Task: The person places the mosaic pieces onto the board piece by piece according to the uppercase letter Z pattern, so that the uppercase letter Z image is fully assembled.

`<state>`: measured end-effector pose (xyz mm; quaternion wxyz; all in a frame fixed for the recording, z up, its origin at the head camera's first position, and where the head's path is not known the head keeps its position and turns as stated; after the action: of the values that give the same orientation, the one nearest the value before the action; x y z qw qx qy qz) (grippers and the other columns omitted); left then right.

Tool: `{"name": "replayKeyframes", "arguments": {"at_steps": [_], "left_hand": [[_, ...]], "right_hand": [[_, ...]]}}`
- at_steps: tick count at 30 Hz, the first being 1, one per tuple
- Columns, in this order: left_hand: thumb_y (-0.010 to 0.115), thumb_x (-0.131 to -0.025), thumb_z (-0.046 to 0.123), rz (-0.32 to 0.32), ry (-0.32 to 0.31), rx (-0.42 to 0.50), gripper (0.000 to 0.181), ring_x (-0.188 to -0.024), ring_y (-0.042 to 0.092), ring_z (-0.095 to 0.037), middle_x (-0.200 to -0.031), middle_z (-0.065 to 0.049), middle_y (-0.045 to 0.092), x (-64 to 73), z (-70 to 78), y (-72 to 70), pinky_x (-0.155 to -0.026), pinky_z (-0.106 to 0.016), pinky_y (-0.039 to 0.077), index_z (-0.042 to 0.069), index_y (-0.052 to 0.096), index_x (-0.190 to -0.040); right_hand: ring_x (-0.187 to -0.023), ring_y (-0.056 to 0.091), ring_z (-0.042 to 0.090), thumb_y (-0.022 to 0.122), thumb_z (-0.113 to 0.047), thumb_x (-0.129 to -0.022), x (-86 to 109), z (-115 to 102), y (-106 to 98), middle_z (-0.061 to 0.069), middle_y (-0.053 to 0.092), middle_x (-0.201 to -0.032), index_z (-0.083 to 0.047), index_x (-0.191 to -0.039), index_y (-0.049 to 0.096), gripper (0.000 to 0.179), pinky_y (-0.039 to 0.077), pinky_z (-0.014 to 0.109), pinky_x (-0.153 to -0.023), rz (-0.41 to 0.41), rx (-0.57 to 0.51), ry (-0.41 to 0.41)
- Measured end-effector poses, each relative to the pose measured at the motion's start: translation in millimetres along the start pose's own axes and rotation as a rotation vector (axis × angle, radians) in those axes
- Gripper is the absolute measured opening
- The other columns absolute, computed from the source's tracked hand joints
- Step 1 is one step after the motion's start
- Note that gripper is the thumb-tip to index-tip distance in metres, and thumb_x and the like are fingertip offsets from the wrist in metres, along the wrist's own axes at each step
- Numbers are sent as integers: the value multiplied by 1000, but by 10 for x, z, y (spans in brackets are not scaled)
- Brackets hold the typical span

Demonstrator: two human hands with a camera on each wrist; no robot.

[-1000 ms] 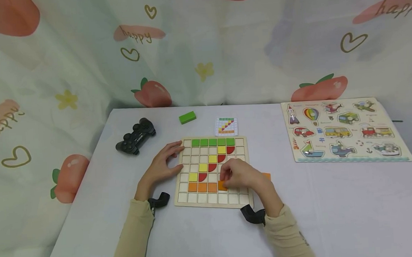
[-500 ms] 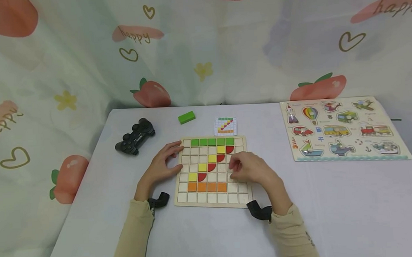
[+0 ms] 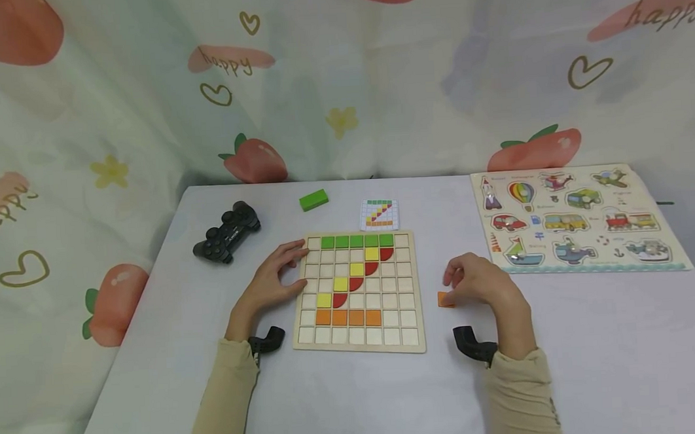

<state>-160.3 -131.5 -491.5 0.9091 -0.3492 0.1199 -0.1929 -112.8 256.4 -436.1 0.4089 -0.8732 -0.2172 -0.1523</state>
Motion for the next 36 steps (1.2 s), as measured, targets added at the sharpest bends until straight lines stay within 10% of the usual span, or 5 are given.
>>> {"name": "replayKeyframes", "arguments": {"at_steps": [17,27,36], "left_hand": [[75,-81,19,2,-1,5,58,-104,52,-15,-150,2,43,7,-14,-18,-95,-38,42,12,59,-136],[75,-81,19,10,19,-1,57,-103,52,-15,-150,1,44,3,-24,-8,-93,-38,43,12,59,-136],[75,-81,19,4,14,3,58,-104,53,-14,-150,2,43,3,-3,4,-95,-37,43,12,59,-136]], "right_hand": [[-67,50,21,81,-18,-75,16,-177,43,2,58,-67,-7,-75,66,18,39,33,-57,41,116,63],[-73,51,21,84,-12,-72,-56,-80,76,4,58,-76,-3,-85,66,24,42,34,-64,-6,3,-48],[-73,51,16,82,-8,-75,-66,144,143,0,60,-84,-6,-96,73,23,43,25,-63,211,14,-292]]}}
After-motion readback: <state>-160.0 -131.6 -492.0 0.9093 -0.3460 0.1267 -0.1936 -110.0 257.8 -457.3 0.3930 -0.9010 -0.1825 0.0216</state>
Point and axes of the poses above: each hand's wrist, its own x-axis away from the middle knuckle, its own y-axis out of the palm, z = x × y, the point moved 3 cm from there along -x, towards the middle knuckle
